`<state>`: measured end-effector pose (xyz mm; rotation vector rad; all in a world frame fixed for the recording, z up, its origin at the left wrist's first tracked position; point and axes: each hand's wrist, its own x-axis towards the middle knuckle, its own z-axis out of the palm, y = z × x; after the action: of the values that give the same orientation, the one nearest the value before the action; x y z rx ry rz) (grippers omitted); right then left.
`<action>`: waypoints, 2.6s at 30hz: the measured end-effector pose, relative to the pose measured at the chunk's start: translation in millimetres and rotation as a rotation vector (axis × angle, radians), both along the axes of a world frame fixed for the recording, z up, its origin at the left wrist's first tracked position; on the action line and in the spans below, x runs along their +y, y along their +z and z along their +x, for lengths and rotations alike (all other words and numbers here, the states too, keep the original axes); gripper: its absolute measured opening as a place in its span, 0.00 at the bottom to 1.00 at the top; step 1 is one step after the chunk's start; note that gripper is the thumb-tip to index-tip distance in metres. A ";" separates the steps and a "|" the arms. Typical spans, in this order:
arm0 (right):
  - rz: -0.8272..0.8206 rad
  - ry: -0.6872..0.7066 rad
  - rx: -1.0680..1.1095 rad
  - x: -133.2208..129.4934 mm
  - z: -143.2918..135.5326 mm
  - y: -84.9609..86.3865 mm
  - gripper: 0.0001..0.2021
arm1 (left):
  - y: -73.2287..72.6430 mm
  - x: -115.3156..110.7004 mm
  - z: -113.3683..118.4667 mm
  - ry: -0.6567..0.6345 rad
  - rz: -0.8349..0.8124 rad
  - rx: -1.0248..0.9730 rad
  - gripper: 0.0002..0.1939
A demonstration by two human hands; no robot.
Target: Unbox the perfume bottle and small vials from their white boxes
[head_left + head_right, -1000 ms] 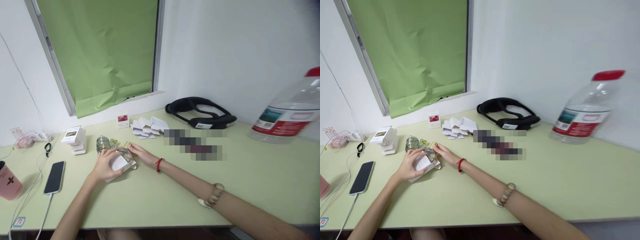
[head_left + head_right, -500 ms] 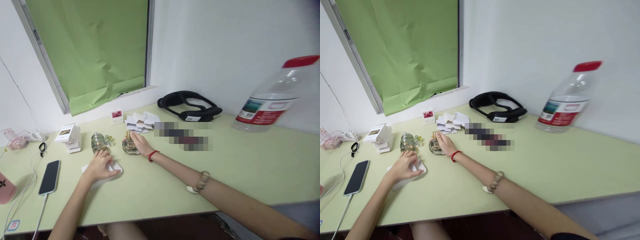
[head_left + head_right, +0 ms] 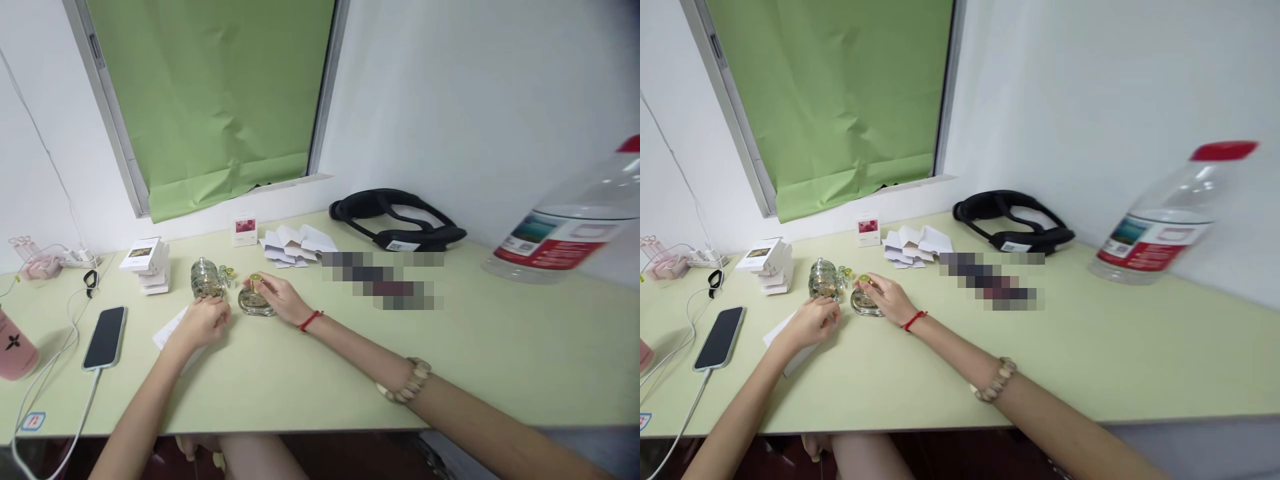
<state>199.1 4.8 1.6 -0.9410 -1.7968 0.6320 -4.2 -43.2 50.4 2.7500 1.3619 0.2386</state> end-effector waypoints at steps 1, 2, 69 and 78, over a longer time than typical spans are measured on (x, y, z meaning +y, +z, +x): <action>0.019 -0.002 -0.011 -0.7 -0.6 0.7 0.28 | 0.9 0.5 -1.3 0.013 0.013 0.005 0.09; 0.039 -0.007 -0.020 -1.2 -1.0 1.5 0.27 | 2.0 0.9 -2.4 0.031 0.031 0.010 0.07; -0.038 -0.161 -0.195 20.9 2.0 -21.5 0.10 | 10.6 14.7 -29.9 0.108 0.041 -0.134 0.20; -0.118 -0.098 -0.169 19.1 3.2 -24.7 0.12 | 16.2 15.8 -40.9 0.179 0.138 -0.041 0.16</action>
<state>202.3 23.9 -23.1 -1.1855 -1.8639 0.6167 -45.1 -27.5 66.6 2.7127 1.6405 0.4109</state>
